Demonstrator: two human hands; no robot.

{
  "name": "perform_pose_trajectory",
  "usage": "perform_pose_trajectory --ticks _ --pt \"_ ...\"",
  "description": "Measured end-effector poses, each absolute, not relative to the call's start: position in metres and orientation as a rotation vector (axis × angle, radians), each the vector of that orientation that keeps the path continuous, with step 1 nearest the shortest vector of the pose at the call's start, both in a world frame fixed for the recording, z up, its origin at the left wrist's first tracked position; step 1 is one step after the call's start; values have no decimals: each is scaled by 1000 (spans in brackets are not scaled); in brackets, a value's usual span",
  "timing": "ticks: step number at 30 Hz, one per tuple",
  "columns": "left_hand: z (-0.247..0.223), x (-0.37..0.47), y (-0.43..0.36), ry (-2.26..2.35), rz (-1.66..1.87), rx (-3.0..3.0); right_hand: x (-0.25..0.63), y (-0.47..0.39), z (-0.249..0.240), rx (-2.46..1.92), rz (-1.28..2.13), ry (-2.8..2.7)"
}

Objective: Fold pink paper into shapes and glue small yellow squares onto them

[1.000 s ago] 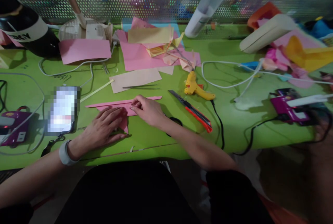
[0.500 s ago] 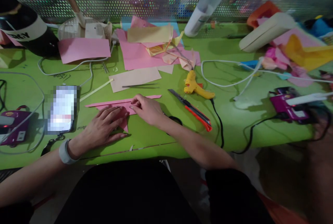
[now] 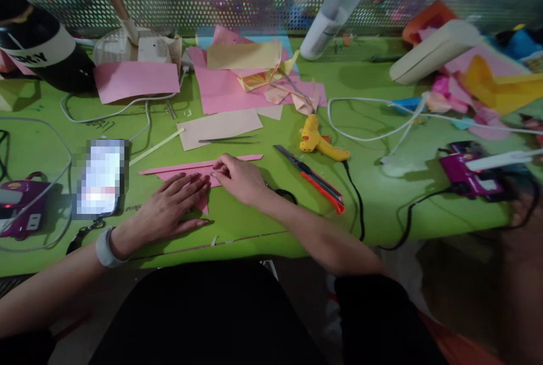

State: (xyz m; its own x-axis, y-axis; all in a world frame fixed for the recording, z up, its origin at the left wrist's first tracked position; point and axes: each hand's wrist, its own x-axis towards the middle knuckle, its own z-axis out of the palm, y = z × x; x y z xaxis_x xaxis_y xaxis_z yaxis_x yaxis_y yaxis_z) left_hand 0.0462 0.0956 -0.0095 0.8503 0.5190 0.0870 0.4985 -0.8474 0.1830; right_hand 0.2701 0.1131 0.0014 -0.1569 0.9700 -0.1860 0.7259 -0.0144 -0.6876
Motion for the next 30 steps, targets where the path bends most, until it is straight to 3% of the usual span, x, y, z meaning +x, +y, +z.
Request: perform_pose_trajectory --ticks 6,14,30 --pt "-8 48 96 792 183 2918 282 113 9 -1721 735 -1993" --pt "-10 49 96 781 246 2945 287 59 4 -1413 173 -2540" --pt "-5 51 96 780 256 2966 291 57 -16 -1381 135 -2620"
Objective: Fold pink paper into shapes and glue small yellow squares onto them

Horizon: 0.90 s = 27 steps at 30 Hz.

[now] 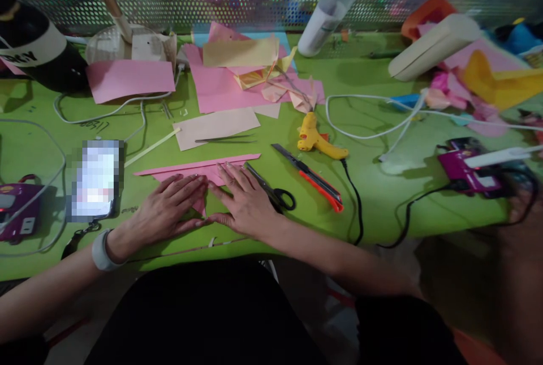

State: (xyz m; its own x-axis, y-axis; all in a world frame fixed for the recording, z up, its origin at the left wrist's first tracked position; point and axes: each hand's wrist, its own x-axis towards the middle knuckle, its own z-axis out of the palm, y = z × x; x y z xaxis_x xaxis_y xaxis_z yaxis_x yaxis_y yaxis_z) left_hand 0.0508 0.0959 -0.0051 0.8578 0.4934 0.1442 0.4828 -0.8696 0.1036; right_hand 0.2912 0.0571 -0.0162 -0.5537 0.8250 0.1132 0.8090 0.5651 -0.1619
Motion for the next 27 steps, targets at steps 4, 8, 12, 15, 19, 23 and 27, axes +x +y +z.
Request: perform_pose_trajectory --ticks 4,8,12,15,19,23,27 --pt "-5 50 96 767 239 2956 296 58 -15 -1390 115 -2624" --pt "-5 50 96 757 235 2957 305 56 -14 -1422 51 -2597" --pt "-5 50 96 761 227 2955 313 53 -13 -1388 -83 -2585" --pt "-5 50 96 775 228 2981 314 53 -13 -1383 -125 -2587" --pt "-4 47 97 770 195 3006 314 53 -14 -1367 -151 -2598" --pt "-2 49 98 761 140 3015 315 55 -14 -1342 -154 -2613" --pt "-2 58 96 827 167 3035 316 56 -14 -1323 -163 -2614"
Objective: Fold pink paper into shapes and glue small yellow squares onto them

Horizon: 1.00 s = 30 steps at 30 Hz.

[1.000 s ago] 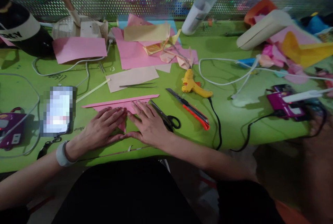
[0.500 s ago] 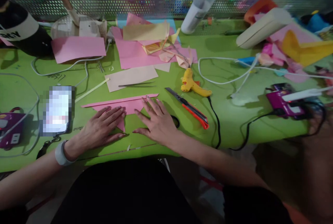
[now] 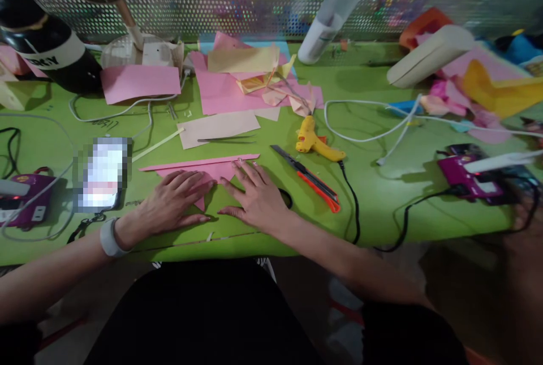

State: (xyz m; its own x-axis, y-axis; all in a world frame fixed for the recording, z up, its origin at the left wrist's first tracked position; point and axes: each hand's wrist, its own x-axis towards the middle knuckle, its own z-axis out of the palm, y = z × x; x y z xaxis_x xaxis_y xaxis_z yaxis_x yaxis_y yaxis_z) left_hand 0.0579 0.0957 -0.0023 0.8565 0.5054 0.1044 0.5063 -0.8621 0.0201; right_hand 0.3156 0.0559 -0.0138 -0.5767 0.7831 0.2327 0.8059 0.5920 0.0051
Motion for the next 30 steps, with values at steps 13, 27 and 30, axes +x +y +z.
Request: perform_pose_trajectory --ticks 13,27,30 --pt "10 64 85 -827 -219 -2958 318 56 -15 -1321 -182 -2600" --pt "6 34 95 -925 -349 -3049 306 58 -4 -1061 -139 -2510" --pt "3 34 96 -917 -392 -3038 290 59 1 -941 -57 -2551"
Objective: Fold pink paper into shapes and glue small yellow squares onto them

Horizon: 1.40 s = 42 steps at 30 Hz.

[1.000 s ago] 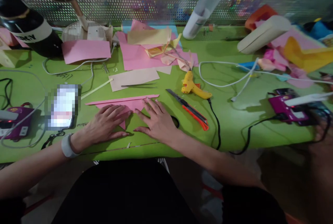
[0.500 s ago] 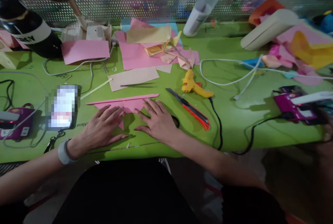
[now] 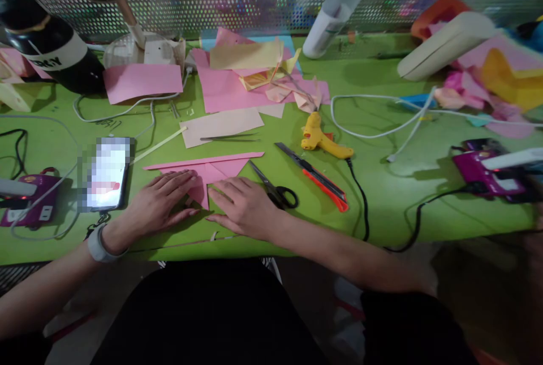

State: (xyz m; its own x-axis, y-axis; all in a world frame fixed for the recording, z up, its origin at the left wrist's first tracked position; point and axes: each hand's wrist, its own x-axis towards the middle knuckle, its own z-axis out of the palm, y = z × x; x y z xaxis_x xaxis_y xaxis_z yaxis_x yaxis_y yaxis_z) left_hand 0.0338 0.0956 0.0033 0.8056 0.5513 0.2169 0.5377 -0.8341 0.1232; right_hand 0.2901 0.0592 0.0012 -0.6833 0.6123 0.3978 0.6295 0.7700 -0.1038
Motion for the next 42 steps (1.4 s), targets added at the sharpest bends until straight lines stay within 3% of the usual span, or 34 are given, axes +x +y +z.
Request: perform_pose_trajectory --ticks 11,29,33,42 --pt "4 32 101 844 388 2871 267 74 2 -875 -271 -2647" --pt "-6 45 115 1101 718 2516 271 85 -12 -1155 197 -2320" --pt "-7 47 117 1239 721 2472 270 85 -12 -1144 201 -2365" --pt "-3 47 115 1080 641 2579 264 88 -18 -1143 129 -2459"
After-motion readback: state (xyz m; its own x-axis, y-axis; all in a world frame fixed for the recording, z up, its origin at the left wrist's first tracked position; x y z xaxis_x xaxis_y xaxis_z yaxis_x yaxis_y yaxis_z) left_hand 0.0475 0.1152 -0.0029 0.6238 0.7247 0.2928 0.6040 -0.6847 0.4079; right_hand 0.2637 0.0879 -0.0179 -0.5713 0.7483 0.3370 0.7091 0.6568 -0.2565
